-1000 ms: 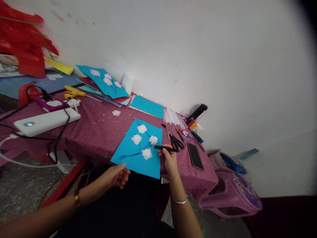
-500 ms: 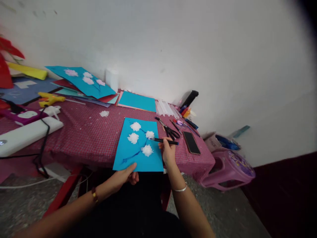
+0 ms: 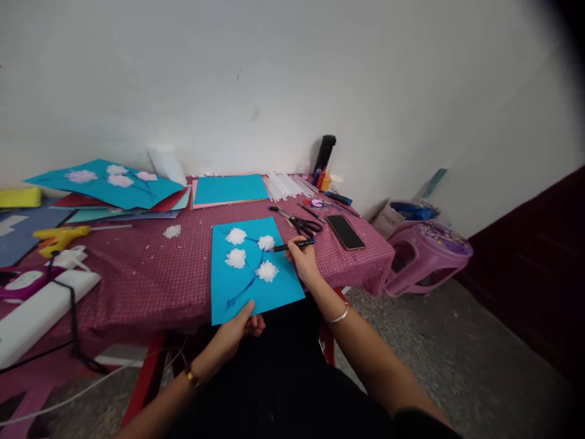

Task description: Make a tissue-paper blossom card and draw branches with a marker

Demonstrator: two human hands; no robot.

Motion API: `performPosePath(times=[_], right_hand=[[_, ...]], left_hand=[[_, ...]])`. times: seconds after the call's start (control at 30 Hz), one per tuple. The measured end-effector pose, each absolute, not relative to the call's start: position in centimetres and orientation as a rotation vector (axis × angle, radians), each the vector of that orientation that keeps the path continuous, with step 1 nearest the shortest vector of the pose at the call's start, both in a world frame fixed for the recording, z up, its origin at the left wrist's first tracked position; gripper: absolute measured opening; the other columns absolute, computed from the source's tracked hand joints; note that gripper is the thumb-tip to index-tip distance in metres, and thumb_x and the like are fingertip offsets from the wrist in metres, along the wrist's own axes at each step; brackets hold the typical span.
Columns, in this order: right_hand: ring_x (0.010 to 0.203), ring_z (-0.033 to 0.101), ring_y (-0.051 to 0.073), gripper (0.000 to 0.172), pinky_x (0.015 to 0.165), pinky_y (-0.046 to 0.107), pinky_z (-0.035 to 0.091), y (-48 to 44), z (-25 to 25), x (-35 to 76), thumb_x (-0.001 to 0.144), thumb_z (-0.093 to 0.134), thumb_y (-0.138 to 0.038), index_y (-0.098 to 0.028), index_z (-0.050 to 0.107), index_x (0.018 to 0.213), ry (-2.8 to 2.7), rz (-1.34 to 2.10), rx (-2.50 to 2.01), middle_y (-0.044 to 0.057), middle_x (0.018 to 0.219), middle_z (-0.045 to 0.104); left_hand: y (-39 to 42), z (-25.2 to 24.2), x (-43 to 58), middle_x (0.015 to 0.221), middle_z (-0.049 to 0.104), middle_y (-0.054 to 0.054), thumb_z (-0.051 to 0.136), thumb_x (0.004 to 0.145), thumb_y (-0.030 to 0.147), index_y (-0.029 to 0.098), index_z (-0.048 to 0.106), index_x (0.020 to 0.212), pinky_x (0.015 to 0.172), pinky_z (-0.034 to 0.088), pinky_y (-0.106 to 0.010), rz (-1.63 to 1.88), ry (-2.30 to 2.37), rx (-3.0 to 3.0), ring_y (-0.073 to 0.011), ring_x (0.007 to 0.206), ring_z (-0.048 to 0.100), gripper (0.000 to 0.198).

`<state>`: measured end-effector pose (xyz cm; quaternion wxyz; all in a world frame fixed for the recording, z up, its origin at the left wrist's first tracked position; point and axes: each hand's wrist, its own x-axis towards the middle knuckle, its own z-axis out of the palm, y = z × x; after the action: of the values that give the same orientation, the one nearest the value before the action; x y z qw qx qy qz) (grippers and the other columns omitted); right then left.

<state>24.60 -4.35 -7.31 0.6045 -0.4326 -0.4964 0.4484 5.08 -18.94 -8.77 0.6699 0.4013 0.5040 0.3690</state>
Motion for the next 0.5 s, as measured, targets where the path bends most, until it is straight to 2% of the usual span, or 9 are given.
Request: performPosePath(times=[0.33, 0.5], right_hand=[[0.063, 0.061, 0.01, 0.017, 0.056, 0.024, 0.053, -4.38, -7.38, 24.61, 0.096, 0.062, -0.03, -0.014, 0.064, 0.099, -1.155, 1.099, -0.971, 0.0, 0.085, 0.065], [0.062, 0.061, 0.01, 0.017, 0.055, 0.024, 0.053, -4.17, -7.47, 24.96, 0.096, 0.062, -0.03, -0.014, 0.064, 0.099, -1.094, 1.13, -0.935, 0.0, 0.084, 0.065]], left_hand=[[-18.85, -9.46, 4.83, 0.068, 0.062, -0.002, 0.058, 0.073, 0.08, 0.019, 0.048, 0.059, 0.068, 0.048, -0.032, 0.824, 1.123, 0.945, -0.0142, 0.063, 0.058, 0.064], [-19.29, -8.89, 4.47, 0.061, 0.061, 0.0, 0.053, 0.078, 0.076, 0.021, 0.044, 0.052, 0.07, 0.047, -0.032, 0.813, 1.159, 1.04, -0.0144, 0.061, 0.057, 0.062]])
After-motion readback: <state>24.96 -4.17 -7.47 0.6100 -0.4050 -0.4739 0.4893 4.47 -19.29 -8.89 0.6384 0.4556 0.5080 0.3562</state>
